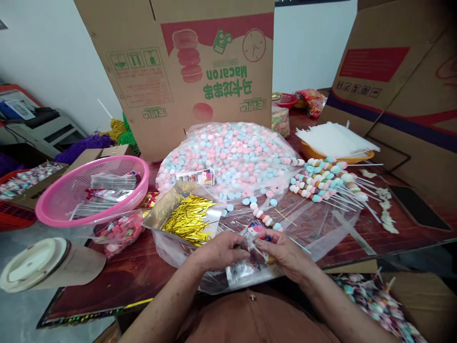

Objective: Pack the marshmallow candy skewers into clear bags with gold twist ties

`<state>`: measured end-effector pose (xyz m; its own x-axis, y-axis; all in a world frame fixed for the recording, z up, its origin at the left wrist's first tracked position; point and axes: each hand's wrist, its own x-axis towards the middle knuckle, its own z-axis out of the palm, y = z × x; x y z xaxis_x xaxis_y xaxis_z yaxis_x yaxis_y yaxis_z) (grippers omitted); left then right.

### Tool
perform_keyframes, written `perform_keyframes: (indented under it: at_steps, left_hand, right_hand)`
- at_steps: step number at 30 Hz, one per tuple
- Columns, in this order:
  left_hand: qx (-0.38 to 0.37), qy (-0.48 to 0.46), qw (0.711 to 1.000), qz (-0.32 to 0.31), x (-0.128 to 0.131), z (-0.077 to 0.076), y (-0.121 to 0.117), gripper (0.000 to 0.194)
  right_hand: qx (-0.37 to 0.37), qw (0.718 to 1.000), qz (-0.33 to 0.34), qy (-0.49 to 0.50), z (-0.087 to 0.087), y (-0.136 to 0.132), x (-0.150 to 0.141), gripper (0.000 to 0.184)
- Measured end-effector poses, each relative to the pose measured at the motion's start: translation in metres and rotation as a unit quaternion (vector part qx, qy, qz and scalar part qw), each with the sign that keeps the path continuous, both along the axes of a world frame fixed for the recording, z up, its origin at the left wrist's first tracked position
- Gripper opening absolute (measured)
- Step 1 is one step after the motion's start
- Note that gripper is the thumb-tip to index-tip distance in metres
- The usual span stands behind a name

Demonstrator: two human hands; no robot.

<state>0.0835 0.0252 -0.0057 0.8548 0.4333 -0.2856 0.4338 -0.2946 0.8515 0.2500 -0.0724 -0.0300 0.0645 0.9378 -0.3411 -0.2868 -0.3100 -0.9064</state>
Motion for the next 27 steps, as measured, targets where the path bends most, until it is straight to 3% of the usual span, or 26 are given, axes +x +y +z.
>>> perform_keyframes:
  at_steps: [2,4,6,8,10,14,17,20,23,27]
  left_hand:
    - [0.125,0.039,0.991,0.026,0.0,0.008,-0.005,0.019]
    - [0.191,0.04,0.977,0.083,0.002,0.009,-0.013,0.031]
    - [0.146,0.017,0.979,0.138,0.005,0.002,-0.022,0.029]
    - [0.044,-0.014,0.979,0.199,0.007,-0.01,-0.029,0.013]
    - [-0.032,-0.052,0.969,0.241,0.008,-0.021,-0.032,0.012]
    - [-0.095,-0.092,0.973,0.188,0.004,-0.021,-0.025,0.016]
    - [-0.096,-0.106,0.981,0.134,0.005,-0.009,-0.019,0.015]
    - [-0.083,-0.096,0.978,0.163,0.009,-0.006,-0.018,0.02]
    - [-0.07,-0.083,0.976,0.191,0.012,-0.012,-0.022,0.02]
    - [-0.052,-0.087,0.98,0.173,0.014,-0.019,-0.025,0.021]
  right_hand:
    - [0.034,0.998,-0.036,-0.034,-0.006,0.001,-0.008,0.034]
    - [0.065,0.991,-0.066,-0.097,-0.013,0.002,-0.013,0.036]
    - [0.076,0.983,-0.082,-0.146,-0.018,0.002,-0.015,0.038]
    - [0.069,0.979,-0.086,-0.172,-0.019,0.0,-0.012,0.04]
    - [0.065,0.98,-0.065,-0.177,-0.017,-0.003,-0.007,0.038]
    - [0.092,0.979,0.02,-0.181,-0.008,-0.007,-0.001,0.029]
    - [0.107,0.966,0.001,-0.234,-0.007,-0.008,-0.002,0.026]
    - [0.105,0.955,-0.029,-0.274,-0.009,-0.01,-0.001,0.03]
    - [0.105,0.952,-0.028,-0.286,-0.012,-0.012,0.001,0.036]
    - [0.049,0.983,-0.034,-0.176,-0.021,-0.01,0.002,0.047]
